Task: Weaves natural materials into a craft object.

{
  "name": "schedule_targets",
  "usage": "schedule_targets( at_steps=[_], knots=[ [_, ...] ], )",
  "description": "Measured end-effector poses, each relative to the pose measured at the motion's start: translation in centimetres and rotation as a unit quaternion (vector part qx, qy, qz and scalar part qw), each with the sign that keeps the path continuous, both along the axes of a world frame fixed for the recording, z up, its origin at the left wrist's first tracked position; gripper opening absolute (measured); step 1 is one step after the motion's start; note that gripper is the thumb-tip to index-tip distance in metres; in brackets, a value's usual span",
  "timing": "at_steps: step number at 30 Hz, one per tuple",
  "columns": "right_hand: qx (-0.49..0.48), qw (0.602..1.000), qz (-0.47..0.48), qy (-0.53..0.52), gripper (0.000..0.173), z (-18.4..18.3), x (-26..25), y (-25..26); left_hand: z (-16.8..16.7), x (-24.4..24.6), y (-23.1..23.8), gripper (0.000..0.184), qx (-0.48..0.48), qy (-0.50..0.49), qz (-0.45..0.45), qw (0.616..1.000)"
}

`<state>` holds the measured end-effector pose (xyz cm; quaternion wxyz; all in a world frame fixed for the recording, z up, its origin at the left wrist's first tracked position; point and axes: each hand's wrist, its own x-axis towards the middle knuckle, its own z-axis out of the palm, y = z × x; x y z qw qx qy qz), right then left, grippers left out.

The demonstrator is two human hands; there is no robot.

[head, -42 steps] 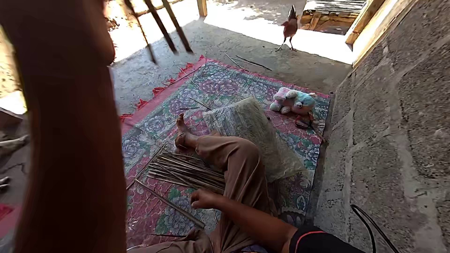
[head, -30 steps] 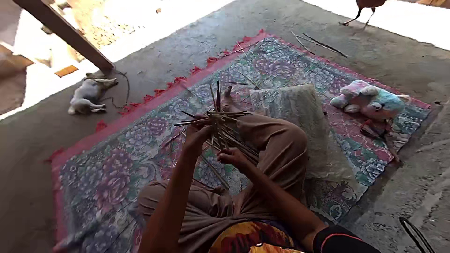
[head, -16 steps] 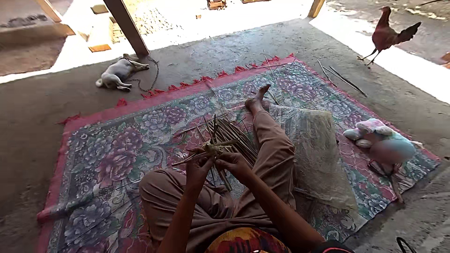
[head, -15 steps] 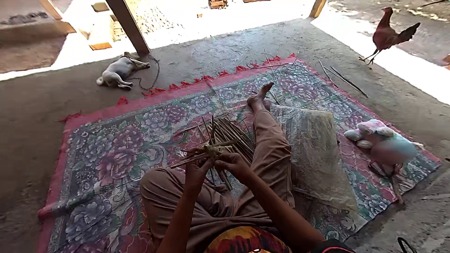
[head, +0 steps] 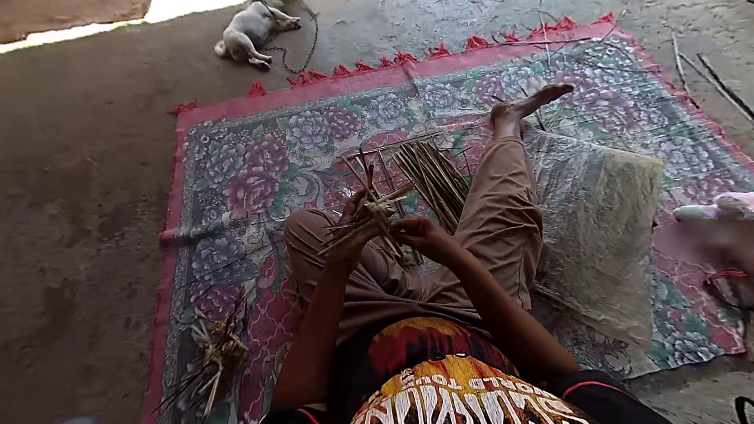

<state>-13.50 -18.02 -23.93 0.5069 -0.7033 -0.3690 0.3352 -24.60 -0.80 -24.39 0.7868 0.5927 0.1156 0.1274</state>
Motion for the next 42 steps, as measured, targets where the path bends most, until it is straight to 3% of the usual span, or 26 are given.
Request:
schedule_targets(
  at_steps=[5, 10, 14, 17, 22, 24, 27, 30, 33, 35, 39, 42],
  knots=[
    [0.043, 0.999, -0.001, 0.009, 0.011, 0.6, 0.7, -0.4, 1.6, 0.1, -1.4, 0.078, 0.079, 0.051, 0.054, 0.994],
    [0.187, 0.98, -0.056, -0.03, 0.01, 1.1, 0.4, 0.4, 1.4, 0.0, -1.1, 0.077, 0.055, 0.066, 0.047, 0.995],
    [0.247, 0.963, -0.089, -0.061, 0.013, 0.8, 0.2, 0.9, 1.0, 0.1, -0.9, 0.078, 0.054, 0.072, 0.035, 0.995],
    [0.213, 0.97, -0.089, -0.076, 0.013, 0.4, -0.2, 1.0, 0.9, -0.1, -0.7, 0.078, 0.054, 0.092, 0.027, 0.994],
    [0.007, 0.983, -0.062, -0.175, 0.025, -0.9, -2.1, 2.5, -0.1, -1.0, -0.3, 0.087, 0.091, 0.1, 0.018, 0.991],
    [-0.044, 0.985, -0.045, -0.161, 0.028, -1.1, -2.4, 3.0, -1.0, -1.2, -0.1, 0.09, 0.097, 0.1, 0.021, 0.99],
    [-0.039, 0.994, -0.014, -0.105, 0.028, -1.7, -2.3, 3.3, -2.1, -1.6, 0.2, 0.086, 0.093, 0.092, 0.015, 0.991],
    [0.019, 1.0, -0.002, -0.015, 0.025, -2.6, -2.1, 3.5, -2.6, -1.6, 0.5, 0.078, 0.176, 0.061, 0.026, 0.982],
    [0.028, 0.997, 0.024, 0.065, 0.029, -2.7, -1.7, 3.6, -3.0, -1.6, 1.6, 0.067, 0.39, 0.014, 0.02, 0.921],
    [0.019, 0.996, 0.051, 0.069, 0.03, -2.2, -1.2, 3.3, -2.7, -1.4, 1.9, 0.063, 0.428, -0.018, 0.003, 0.903],
    [0.029, 0.998, 0.048, -0.018, 0.032, -1.0, -0.6, 2.5, -2.1, -0.7, 1.0, 0.059, 0.303, -0.034, 0.031, 0.952],
    [0.123, 0.99, -0.032, -0.068, 0.024, -1.2, -0.7, 2.4, -1.0, 0.0, 0.0, 0.059, 0.183, -0.014, 0.079, 0.98]
  ],
)
